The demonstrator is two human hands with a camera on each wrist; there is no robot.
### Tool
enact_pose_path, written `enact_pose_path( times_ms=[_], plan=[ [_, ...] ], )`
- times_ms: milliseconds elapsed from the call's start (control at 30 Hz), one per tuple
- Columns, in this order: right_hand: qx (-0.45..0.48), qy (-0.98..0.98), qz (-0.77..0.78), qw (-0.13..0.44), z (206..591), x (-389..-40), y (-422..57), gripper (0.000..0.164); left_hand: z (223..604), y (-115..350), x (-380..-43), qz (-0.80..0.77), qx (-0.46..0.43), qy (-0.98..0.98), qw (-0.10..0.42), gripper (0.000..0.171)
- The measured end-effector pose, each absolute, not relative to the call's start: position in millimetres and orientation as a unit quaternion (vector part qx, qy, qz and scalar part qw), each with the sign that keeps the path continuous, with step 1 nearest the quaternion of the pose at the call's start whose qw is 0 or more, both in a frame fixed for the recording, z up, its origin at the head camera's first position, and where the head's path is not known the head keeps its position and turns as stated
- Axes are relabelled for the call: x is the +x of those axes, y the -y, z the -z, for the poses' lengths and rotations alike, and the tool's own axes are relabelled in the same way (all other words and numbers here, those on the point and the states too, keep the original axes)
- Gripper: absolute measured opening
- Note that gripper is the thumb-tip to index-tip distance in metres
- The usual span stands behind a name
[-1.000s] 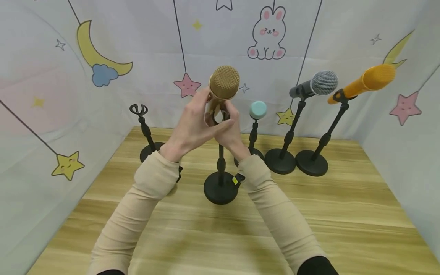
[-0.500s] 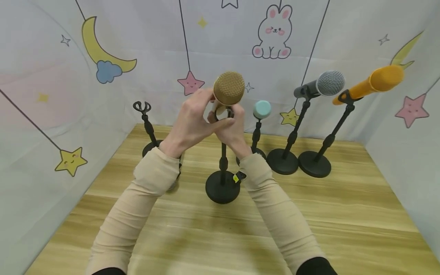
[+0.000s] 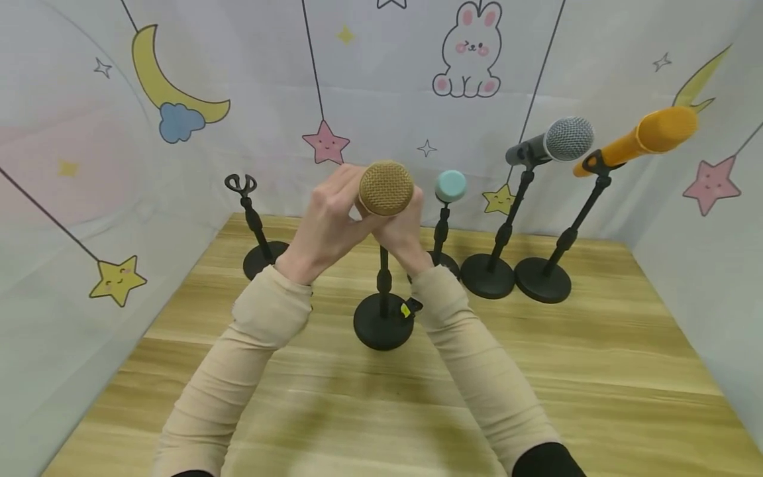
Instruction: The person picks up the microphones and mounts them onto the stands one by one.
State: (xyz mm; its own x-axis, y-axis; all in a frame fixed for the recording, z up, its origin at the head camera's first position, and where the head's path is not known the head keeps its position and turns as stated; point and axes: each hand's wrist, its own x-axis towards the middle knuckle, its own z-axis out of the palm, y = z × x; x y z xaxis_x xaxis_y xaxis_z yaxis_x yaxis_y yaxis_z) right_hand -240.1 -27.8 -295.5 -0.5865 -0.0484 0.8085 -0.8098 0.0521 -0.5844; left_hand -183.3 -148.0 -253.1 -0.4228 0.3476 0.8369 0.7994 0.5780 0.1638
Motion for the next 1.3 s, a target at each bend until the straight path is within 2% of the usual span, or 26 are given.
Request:
enact_pose_path(
  times_ms=[167,333,433,533,600,700,767,867,933,1000,1067,1133,1300],
  plan=[
    [0.340,0.673,-0.596,0.275,294,-237,22,0.025,260,149,-186,0.334,-0.362,0.774,0.398,0.044],
    [0.345,0.701,-0.581,0.228,295,-230,12,0.049,273,154,-189,0.398,-0.358,0.739,0.409,0.058],
    [0.345,0.690,-0.602,0.205,303,-223,4,0.064,291,158,-188,0.469,-0.321,0.714,0.410,0.067],
    [0.345,0.661,-0.642,0.180,317,-217,-3,0.066,318,160,-186,0.545,-0.260,0.696,0.387,0.063],
    [0.345,0.643,-0.664,0.161,328,-213,-7,0.061,338,159,-184,0.582,-0.218,0.697,0.357,0.054],
    [0.338,0.627,-0.692,0.120,347,-209,-9,0.055,367,152,-181,0.615,-0.175,0.716,0.278,0.045],
    [0.327,0.628,-0.701,0.083,357,-207,-9,0.052,384,145,-178,0.626,-0.152,0.738,0.202,0.047],
    [0.308,0.651,-0.693,0.036,368,-205,-8,0.046,403,135,-174,0.627,-0.131,0.766,0.059,0.054],
    [0.300,0.667,-0.682,0.015,373,-205,-6,0.039,412,127,-174,0.618,-0.113,0.777,-0.031,0.049],
    [0.292,0.670,-0.682,0.001,376,-206,-4,0.030,419,121,-175,0.612,-0.093,0.780,-0.091,0.039],
    [0.285,0.663,-0.693,-0.004,376,-207,-2,0.022,424,116,-178,0.618,-0.065,0.775,-0.116,0.022],
    [0.281,0.650,-0.706,0.002,375,-207,0,0.018,428,111,-183,0.640,-0.040,0.759,-0.117,0.008],
    [0.284,0.632,-0.720,0.020,369,-207,1,0.018,432,105,-190,0.690,-0.008,0.716,-0.104,0.030]
  ],
)
